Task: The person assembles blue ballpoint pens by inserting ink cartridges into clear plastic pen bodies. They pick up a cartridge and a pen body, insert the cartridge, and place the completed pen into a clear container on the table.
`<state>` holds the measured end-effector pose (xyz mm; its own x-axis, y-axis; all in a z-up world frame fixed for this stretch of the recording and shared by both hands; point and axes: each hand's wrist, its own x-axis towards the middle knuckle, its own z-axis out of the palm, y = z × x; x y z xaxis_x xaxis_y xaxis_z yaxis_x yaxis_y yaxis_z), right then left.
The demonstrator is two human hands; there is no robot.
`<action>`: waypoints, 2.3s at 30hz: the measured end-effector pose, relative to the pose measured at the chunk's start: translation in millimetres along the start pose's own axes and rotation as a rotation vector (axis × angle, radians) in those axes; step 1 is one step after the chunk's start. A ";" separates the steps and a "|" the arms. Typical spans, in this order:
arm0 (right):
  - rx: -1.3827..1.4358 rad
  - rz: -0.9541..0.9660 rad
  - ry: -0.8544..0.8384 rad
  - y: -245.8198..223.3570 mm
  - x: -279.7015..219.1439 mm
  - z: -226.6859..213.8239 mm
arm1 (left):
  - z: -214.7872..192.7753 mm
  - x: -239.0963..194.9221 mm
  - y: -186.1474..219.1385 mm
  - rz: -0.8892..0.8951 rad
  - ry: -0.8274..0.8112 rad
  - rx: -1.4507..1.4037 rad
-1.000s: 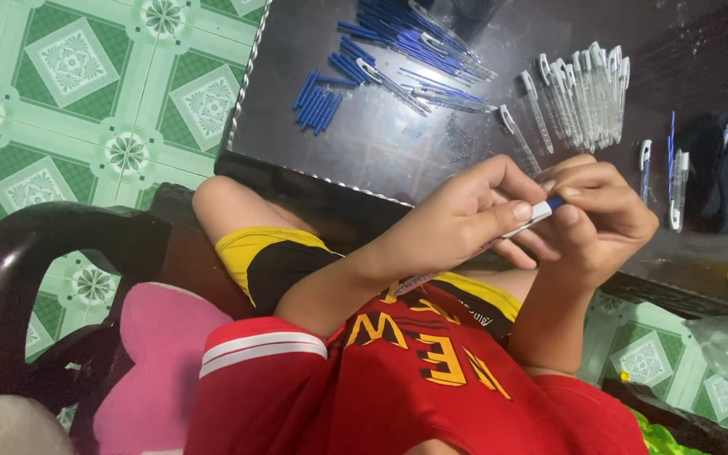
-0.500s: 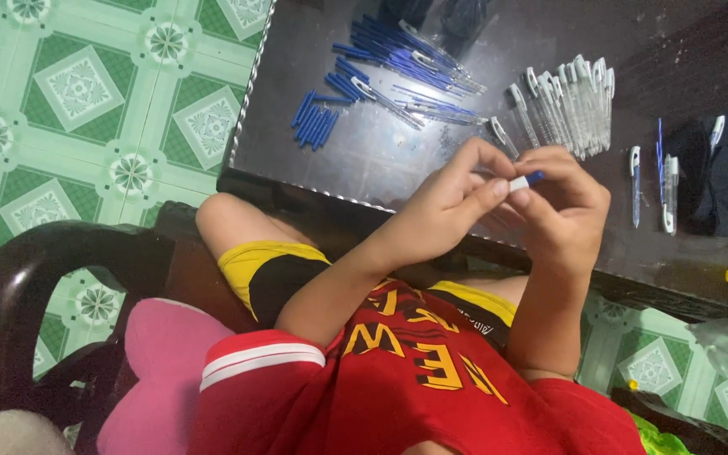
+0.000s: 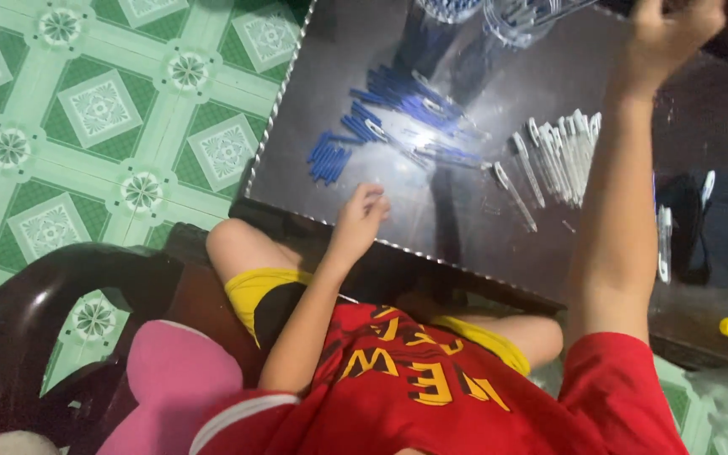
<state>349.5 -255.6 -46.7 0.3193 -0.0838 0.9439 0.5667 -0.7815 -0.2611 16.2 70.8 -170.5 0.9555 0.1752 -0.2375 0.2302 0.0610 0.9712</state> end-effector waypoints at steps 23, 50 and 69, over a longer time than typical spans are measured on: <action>-0.454 0.470 -1.009 -61.4 -243.1 -110.8 | -46.1 10.0 -34.0 -0.088 0.281 0.349; 0.444 1.294 -0.064 -136.3 -202.6 -251.1 | 145.4 68.3 -102.3 0.889 -0.123 1.077; 0.214 0.893 -0.982 -174.9 -248.0 -169.5 | 125.1 53.9 -69.3 -0.047 -0.226 0.159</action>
<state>42.5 -202.9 -200.9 0.9966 0.0345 -0.0755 -0.0421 -0.5735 -0.8181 74.8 -46.8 -248.3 0.9559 -0.0489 -0.2897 0.2843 -0.0947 0.9541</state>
